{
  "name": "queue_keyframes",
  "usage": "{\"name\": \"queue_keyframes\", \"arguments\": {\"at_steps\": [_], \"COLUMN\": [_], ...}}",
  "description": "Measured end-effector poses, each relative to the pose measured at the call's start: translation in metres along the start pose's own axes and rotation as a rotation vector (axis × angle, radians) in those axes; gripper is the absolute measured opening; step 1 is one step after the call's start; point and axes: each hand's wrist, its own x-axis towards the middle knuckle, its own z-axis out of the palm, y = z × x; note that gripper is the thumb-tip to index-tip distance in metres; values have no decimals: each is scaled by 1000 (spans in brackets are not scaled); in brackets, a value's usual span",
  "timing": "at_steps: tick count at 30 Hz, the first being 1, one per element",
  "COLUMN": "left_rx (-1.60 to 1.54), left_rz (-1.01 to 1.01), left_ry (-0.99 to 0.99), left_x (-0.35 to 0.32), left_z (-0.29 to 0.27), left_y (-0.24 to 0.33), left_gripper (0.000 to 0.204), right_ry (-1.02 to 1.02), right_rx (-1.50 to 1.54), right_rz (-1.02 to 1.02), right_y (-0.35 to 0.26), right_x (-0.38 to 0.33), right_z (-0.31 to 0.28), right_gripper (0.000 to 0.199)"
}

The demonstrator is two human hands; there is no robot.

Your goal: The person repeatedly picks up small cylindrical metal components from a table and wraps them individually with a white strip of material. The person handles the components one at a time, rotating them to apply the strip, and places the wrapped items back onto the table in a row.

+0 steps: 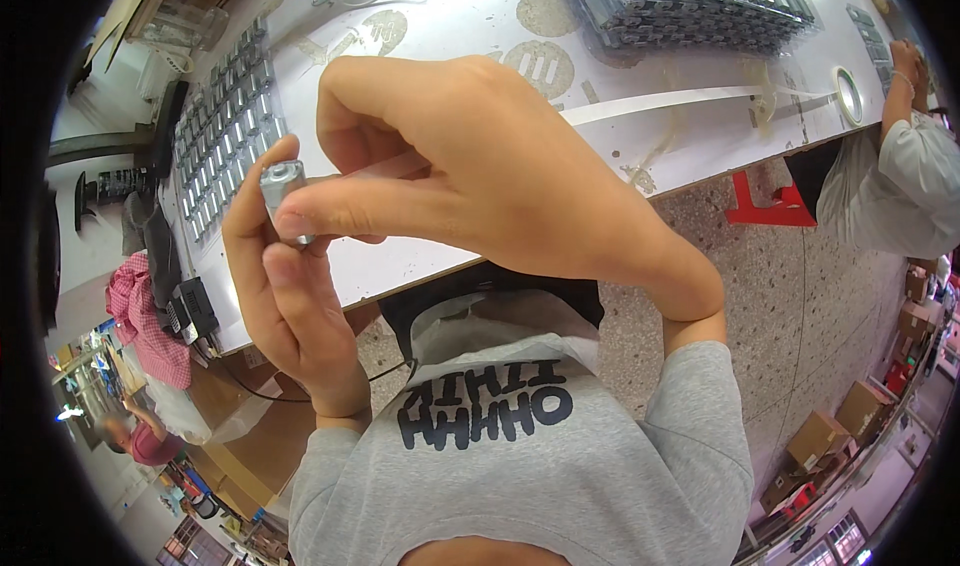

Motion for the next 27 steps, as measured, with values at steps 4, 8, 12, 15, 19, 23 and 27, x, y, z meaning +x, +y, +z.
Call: {"name": "queue_keyframes", "arguments": {"at_steps": [4,8,12,15,19,23,27], "left_rx": [309,487,418,367,231,105,-3], "left_rz": [64,152,58,183,56,32,16], "left_ry": [-150,-203,-111,-115,-88,-74,-123], "left_x": [3,8,7,9,9,8,10], "left_z": [-4,-14,-7,-10,-8,-7,-4], "left_y": [1,-1,4,-5,-2,1,-1], "left_gripper": [46,48,40,39,43,45,44], "right_ry": [138,163,108,60,27,-35,-2], "right_rx": [-81,-219,-254,-155,-56,-147,-28], "right_rz": [-98,-168,-144,-118,-121,-115,1], "right_y": [9,6,4,5,3,-6,-16], "right_x": [1,0,1,0,-4,-7,-10], "right_z": [8,12,9,5,-5,-12,-13], "right_gripper": [27,26,24,20,14,10,9]}}
